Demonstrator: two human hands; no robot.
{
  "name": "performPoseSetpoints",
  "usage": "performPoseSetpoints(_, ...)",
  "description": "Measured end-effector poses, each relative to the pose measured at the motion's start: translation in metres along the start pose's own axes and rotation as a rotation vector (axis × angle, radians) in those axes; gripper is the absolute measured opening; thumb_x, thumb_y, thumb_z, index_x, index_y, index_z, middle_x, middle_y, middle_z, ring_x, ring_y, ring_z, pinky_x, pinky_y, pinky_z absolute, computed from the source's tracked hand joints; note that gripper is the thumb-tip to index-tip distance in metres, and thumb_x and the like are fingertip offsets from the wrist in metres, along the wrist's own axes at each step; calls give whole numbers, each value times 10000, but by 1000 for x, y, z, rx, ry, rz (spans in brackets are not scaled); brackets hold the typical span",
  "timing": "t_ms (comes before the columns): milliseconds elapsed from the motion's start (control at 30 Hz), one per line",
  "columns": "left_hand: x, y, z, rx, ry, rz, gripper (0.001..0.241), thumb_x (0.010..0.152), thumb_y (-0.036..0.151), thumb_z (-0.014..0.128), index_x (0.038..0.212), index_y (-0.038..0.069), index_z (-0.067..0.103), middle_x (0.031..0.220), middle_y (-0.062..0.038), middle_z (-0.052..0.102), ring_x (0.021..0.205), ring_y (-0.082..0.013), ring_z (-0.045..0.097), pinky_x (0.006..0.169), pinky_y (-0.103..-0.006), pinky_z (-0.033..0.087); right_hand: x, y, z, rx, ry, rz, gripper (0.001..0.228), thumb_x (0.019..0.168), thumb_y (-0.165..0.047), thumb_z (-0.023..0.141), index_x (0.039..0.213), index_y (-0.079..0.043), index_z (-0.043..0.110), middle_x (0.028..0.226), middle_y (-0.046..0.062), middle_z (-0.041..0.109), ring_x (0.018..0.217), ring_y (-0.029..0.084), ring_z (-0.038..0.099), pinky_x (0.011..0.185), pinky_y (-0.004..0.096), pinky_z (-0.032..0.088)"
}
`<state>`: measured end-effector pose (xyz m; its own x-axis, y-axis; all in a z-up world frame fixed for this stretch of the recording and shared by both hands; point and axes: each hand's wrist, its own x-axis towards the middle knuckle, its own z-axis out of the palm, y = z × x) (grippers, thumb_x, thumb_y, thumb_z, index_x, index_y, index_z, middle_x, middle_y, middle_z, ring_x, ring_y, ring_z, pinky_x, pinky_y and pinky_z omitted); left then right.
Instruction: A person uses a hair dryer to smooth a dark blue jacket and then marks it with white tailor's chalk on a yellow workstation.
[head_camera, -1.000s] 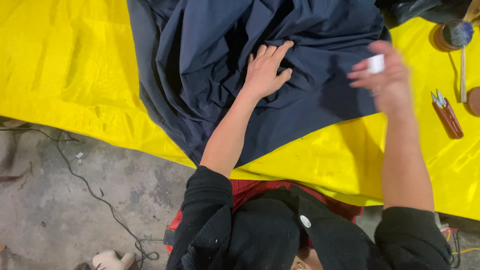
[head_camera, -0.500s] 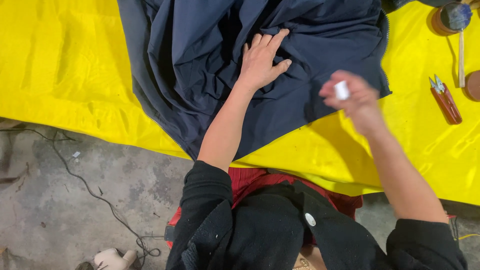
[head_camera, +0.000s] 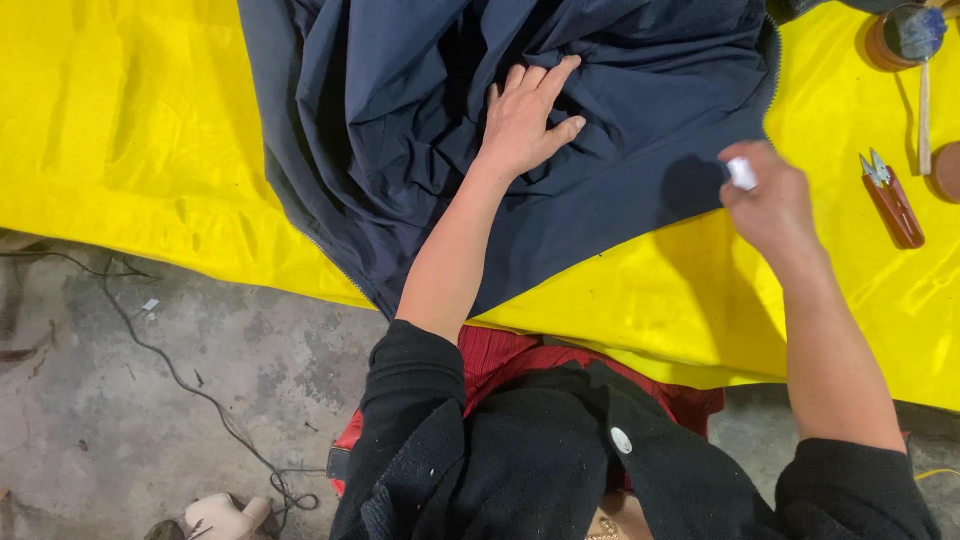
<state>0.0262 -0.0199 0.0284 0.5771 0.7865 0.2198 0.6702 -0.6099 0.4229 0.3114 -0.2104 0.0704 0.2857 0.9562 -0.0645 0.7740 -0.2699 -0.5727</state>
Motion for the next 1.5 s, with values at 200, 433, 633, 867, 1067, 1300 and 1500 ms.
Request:
performPoseSetpoints(200,0,-5,7,22,37,38,688,985,529,651,1552,272,359,1287,-11,573,1272,-323,476,1064,-623,403,-4,-47,26,684,-159,197,459,872,47,687,1291,-137,649,972,57,688,757,167,700,667,267,563)
performPoseSetpoints(433,-2,-11,10,23,73,66,647,996,536,635,1540,287,389,1257,-6,598,1230,-321,501,1065,-601,409,24,-33,60,1174,-407,204,539,815,189,651,1314,-15,640,1117,182,734,964,289,754,808,343,642)
performPoseSetpoints(633,0,-10,10,23,94,70,655,999,533,665,1535,283,382,1289,-3,595,1254,-302,499,1100,-595,400,43,-18,37,991,335,311,373,964,77,590,1260,-149,574,981,29,703,799,78,775,688,142,647)
performPoseSetpoints(867,-3,-12,13,36,86,72,631,1018,523,638,1544,294,377,1301,-3,597,1254,-311,497,1087,-588,404,2,-55,45,869,-382,289,449,916,100,642,1337,-54,638,1111,135,707,907,243,717,803,318,606)
performPoseSetpoints(1067,2,-9,3,-5,-27,43,658,1025,593,577,1560,295,336,1391,-22,578,1332,-319,472,1124,-614,368,18,5,38,840,-83,303,390,890,45,681,1255,-93,686,980,99,729,762,191,746,661,236,632)
performPoseSetpoints(1300,-24,-2,-48,-136,-412,150,822,952,564,789,1583,357,306,1649,-132,223,1546,-391,23,1160,-653,277,5,-26,34,601,52,231,303,1031,-5,682,1291,-156,643,987,47,692,689,121,662,661,215,581)
performPoseSetpoints(1500,-36,-35,-4,-50,-241,265,661,1086,605,570,1628,375,269,1676,-126,243,1564,-404,103,1165,-641,299,-9,-25,61,588,48,-27,300,952,25,715,1201,-140,685,940,-6,650,619,44,538,605,175,455)
